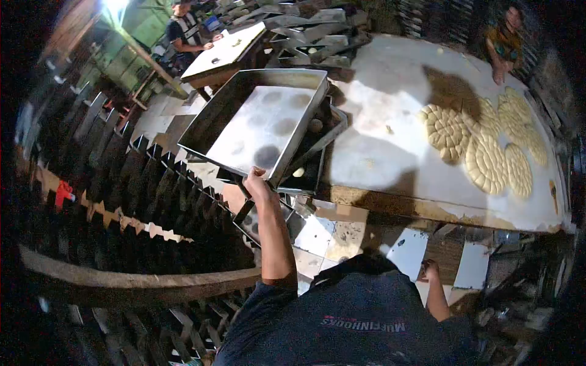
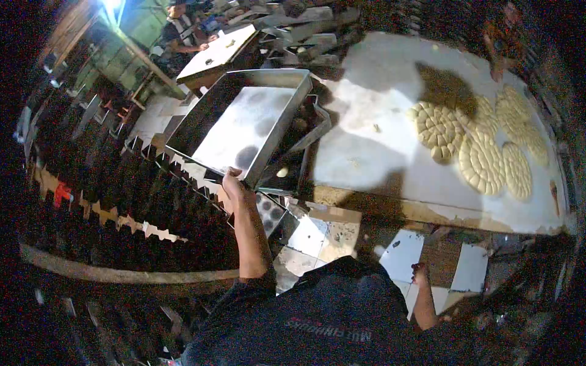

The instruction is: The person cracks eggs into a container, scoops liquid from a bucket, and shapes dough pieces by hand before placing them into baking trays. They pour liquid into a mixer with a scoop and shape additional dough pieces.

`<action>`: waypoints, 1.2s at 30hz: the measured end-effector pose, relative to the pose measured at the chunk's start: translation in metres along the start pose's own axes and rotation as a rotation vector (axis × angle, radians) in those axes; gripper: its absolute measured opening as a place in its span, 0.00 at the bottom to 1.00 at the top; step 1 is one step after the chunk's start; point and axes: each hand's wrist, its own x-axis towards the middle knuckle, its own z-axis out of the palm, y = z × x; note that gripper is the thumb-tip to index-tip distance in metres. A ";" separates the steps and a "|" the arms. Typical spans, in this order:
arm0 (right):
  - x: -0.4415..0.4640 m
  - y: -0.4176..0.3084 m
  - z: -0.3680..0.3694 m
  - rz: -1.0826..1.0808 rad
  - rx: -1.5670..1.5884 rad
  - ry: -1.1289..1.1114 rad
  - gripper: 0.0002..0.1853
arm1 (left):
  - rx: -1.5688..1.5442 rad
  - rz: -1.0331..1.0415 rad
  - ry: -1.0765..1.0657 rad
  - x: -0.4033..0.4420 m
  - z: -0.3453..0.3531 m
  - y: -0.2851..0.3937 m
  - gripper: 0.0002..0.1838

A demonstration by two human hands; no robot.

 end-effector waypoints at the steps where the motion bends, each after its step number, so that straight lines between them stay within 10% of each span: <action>1: 0.018 0.027 -0.021 -0.055 0.063 -0.166 0.19 | 0.062 0.013 -0.040 0.014 -0.009 -0.015 0.06; 4: -0.143 -0.078 0.087 -0.387 -1.049 0.417 0.04 | 0.039 -0.047 0.067 0.006 -0.005 -0.020 0.08; 6: -0.205 -0.151 0.123 -0.825 -0.941 0.276 0.03 | 0.080 -0.043 0.004 -0.003 0.003 -0.026 0.12; 14: -0.241 -0.345 0.161 -1.144 -0.588 0.465 0.04 | 1.271 0.337 0.018 0.041 -0.041 -0.058 0.20; 17: -0.191 -0.379 0.120 -1.214 -0.456 0.563 0.07 | 0.867 0.241 0.138 0.081 -0.075 -0.079 0.21; 18: -0.176 -0.387 0.106 -1.104 -0.359 0.513 0.07 | 1.199 0.603 0.097 0.080 -0.079 -0.058 0.23; 19: -0.159 -0.395 0.094 -0.988 -0.261 0.463 0.09 | 1.717 0.662 0.709 0.004 0.006 -0.027 0.23; 21: -0.131 -0.417 0.083 -0.836 0.020 0.382 0.10 | 1.439 1.612 0.739 -0.054 0.078 -0.025 0.21; 23: -0.123 -0.449 0.090 -0.320 0.746 0.106 0.11 | 0.575 0.981 -0.127 -0.099 0.155 -0.081 0.16; 25: -0.096 -0.463 0.104 -0.296 0.826 0.147 0.13 | 0.910 0.884 -0.744 -0.157 0.234 -0.127 0.12; 27: -0.084 -0.483 0.114 -0.337 0.810 0.135 0.15 | 0.996 -0.050 -0.977 -0.166 0.253 -0.246 0.14; 28: -0.070 -0.483 0.122 -0.322 0.810 0.200 0.14 | 1.147 0.136 -1.198 -0.194 0.273 -0.273 0.19; 29: -0.057 -0.485 0.132 -0.309 0.814 0.269 0.14 | 1.136 0.014 -1.140 -0.206 0.272 -0.315 0.21; 31: -0.104 -0.527 0.133 -0.241 0.685 0.277 0.14 | 1.291 0.686 -1.251 -0.228 0.279 -0.355 0.23; 36: -0.099 -0.515 0.134 -0.296 0.699 0.279 0.25 | 0.627 -0.233 -0.948 -0.238 0.271 -0.369 0.17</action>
